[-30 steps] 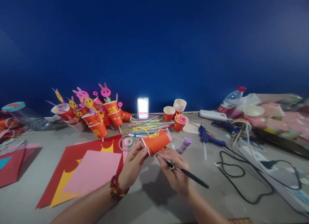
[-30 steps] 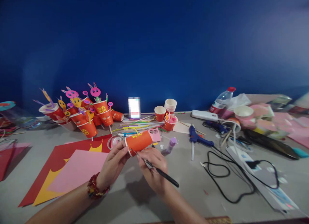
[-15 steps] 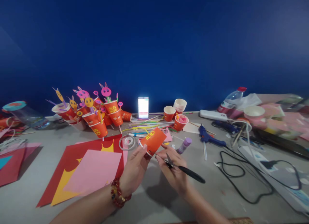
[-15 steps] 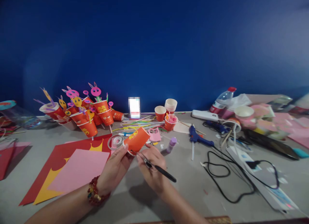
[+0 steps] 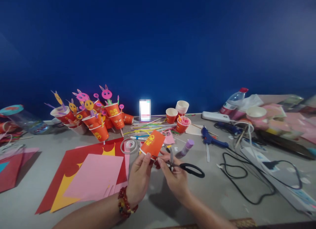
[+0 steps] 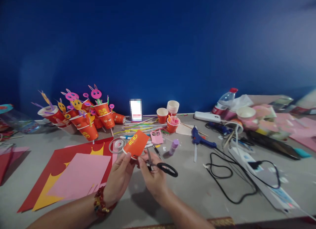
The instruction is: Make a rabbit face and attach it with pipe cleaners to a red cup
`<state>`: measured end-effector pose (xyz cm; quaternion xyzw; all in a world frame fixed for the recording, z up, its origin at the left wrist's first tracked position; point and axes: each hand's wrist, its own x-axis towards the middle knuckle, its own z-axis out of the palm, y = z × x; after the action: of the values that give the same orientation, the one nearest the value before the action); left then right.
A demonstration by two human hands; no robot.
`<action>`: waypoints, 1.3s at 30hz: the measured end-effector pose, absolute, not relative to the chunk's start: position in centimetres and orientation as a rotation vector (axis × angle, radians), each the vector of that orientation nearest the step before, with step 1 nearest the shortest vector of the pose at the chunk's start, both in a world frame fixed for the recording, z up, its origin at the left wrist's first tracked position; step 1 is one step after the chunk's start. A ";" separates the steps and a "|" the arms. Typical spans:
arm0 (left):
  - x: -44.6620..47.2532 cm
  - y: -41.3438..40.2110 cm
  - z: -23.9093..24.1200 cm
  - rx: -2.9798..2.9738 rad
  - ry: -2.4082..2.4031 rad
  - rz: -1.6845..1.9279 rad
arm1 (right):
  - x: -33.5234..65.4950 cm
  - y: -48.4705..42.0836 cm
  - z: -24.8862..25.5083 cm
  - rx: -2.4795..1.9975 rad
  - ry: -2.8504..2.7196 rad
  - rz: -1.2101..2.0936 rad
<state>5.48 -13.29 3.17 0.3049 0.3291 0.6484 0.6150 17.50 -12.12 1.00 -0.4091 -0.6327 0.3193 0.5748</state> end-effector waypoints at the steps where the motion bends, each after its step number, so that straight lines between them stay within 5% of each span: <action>1: 5.5 -13.3 3.2 0.685 0.757 1.488 | 17.4 -12.1 0.9 -0.959 -1.478 0.741; 15: 5.4 -13.4 4.0 0.571 0.791 1.482 | 18.0 -12.0 2.7 -0.808 -1.763 0.352; 39: 5.5 -13.6 4.5 0.522 0.797 1.421 | 18.1 -11.2 2.7 -0.698 -1.822 0.272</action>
<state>5.51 -13.57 4.46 0.2302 0.3518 0.6269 0.6559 18.07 -11.20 2.74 -0.2952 -0.7707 0.1153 0.5528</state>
